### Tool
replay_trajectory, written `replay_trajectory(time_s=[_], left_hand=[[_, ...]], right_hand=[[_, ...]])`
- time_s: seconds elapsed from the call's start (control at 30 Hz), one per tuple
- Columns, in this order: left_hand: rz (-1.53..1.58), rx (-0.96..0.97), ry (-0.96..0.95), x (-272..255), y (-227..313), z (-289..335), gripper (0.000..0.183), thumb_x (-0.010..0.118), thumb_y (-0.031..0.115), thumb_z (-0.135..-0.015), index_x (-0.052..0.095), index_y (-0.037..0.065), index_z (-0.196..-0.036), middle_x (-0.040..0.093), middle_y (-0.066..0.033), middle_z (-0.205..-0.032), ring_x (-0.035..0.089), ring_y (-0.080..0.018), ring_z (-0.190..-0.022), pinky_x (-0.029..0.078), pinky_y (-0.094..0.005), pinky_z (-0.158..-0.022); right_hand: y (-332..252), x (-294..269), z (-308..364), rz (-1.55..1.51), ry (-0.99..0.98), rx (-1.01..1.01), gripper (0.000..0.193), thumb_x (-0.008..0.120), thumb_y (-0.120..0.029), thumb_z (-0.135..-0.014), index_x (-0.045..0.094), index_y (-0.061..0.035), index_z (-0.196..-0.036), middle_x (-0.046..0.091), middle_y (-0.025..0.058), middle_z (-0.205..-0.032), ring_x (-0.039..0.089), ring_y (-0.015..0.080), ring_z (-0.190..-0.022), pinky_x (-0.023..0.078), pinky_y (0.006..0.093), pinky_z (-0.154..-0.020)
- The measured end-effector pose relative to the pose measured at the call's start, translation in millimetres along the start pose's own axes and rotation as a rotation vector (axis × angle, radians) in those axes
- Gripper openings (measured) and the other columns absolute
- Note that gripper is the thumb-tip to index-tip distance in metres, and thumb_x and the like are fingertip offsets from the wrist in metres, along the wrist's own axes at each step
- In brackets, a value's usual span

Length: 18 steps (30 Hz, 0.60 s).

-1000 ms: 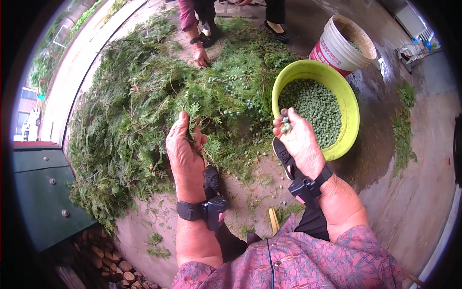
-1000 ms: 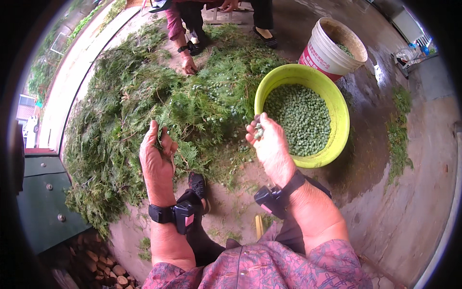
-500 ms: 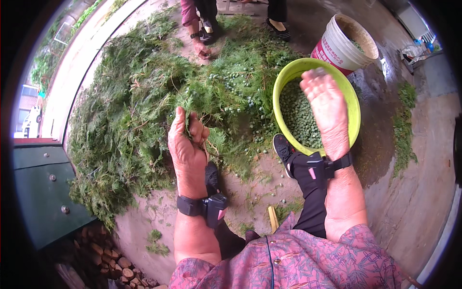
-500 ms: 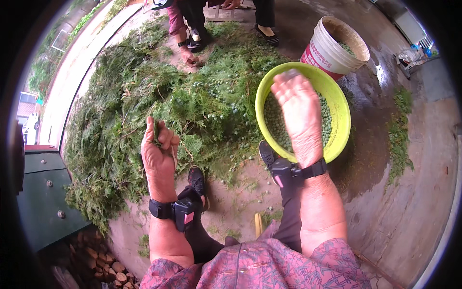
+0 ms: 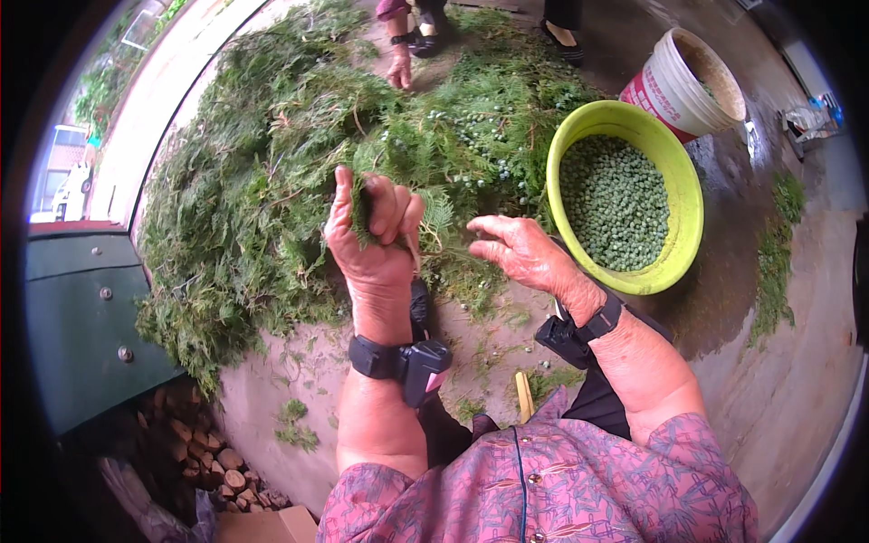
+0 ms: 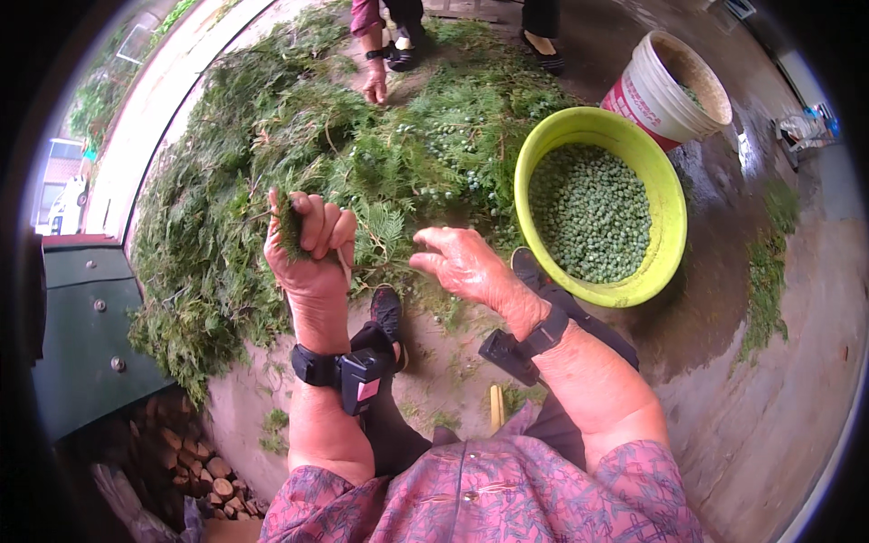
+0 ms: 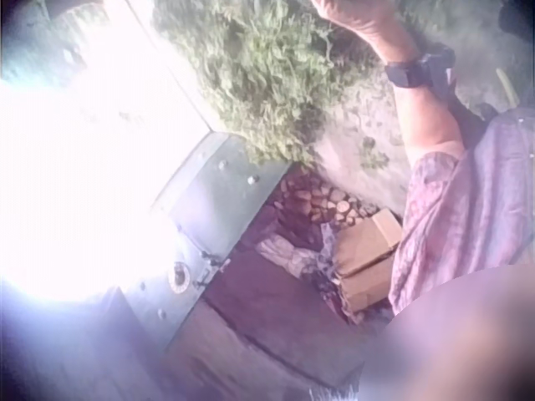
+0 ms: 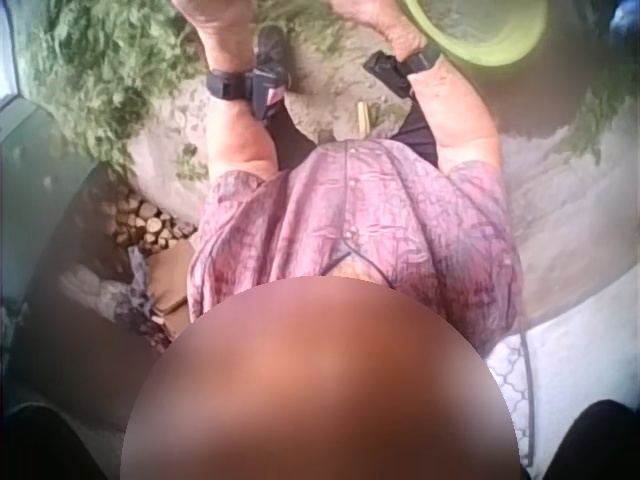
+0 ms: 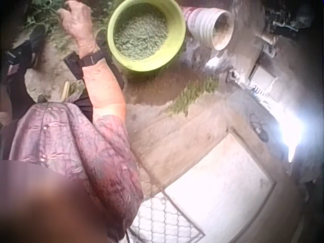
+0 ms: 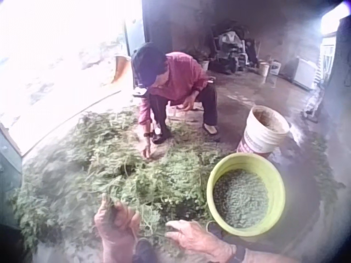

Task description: Manually strip berries and leaves from small green branches into a bucket.

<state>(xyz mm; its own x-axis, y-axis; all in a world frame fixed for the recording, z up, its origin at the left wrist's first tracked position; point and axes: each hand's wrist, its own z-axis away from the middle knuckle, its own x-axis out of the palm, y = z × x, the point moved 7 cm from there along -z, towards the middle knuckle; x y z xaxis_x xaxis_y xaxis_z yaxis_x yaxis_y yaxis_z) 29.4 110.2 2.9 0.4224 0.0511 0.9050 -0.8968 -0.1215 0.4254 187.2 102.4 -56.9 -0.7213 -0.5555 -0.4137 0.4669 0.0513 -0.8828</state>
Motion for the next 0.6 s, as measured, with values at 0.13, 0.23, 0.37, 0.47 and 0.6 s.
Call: replay_trajectory(time_s=[0.13,0.23,0.37,0.47,0.6], left_hand=[[0.034,-0.032,0.129,-4.5,2.3,2.6,0.036,0.049,0.036,-0.090,0.054,0.007,-0.071,0.032,0.0032,-0.045,0.024,-0.0083,-0.039,0.023,-0.0246,-0.043],[-0.054,-0.022,0.350,-19.5,-11.4,8.6,0.033,0.053,0.037,-0.088,0.054,0.007,-0.074,0.034,0.0038,-0.046,0.029,-0.0088,-0.040,0.027,-0.0253,-0.045],[-0.056,-0.096,0.246,-13.6,-27.2,12.7,0.029,0.054,0.033,-0.088,0.052,0.006,-0.077,0.041,0.0012,-0.052,0.035,-0.0092,-0.045,0.033,-0.0263,-0.046],[0.006,-0.099,0.300,-22.4,-29.4,12.7,0.023,0.054,0.030,-0.089,0.053,0.009,-0.081,0.049,-0.0015,-0.069,0.042,-0.0101,-0.050,0.037,-0.0271,-0.048],[-0.501,0.002,0.434,-30.5,-15.7,17.0,0.031,0.057,0.029,-0.088,0.055,0.002,-0.104,0.058,-0.0072,-0.090,0.056,-0.0161,-0.082,0.045,-0.0285,-0.076]], right_hand=[[-24.1,13.7,9.1,0.045,0.152,-0.262,0.044,0.066,-0.020,-0.077,0.051,-0.0020,-0.114,0.060,0.0193,-0.091,0.060,0.0303,-0.080,0.047,0.0339,-0.070],[-55.3,20.7,18.7,0.252,0.235,-0.407,0.037,0.067,-0.015,-0.074,0.055,-0.0003,-0.106,0.057,0.0185,-0.093,0.056,0.0369,-0.084,0.046,0.0389,-0.071],[-39.0,36.1,14.6,0.076,0.119,-0.227,0.026,0.066,-0.014,-0.073,0.058,-0.0017,-0.094,0.053,0.0153,-0.083,0.054,0.0349,-0.078,0.044,0.0395,-0.067],[-28.6,43.8,10.6,0.038,0.111,-0.222,0.018,0.065,-0.015,-0.075,0.059,-0.0020,-0.085,0.051,0.0146,-0.077,0.053,0.0346,-0.075,0.043,0.0402,-0.065],[-25.8,41.0,7.3,0.071,0.131,-0.230,0.015,0.064,-0.014,-0.075,0.060,-0.0024,-0.084,0.052,0.0146,-0.076,0.055,0.0321,-0.072,0.043,0.0384,-0.064]])
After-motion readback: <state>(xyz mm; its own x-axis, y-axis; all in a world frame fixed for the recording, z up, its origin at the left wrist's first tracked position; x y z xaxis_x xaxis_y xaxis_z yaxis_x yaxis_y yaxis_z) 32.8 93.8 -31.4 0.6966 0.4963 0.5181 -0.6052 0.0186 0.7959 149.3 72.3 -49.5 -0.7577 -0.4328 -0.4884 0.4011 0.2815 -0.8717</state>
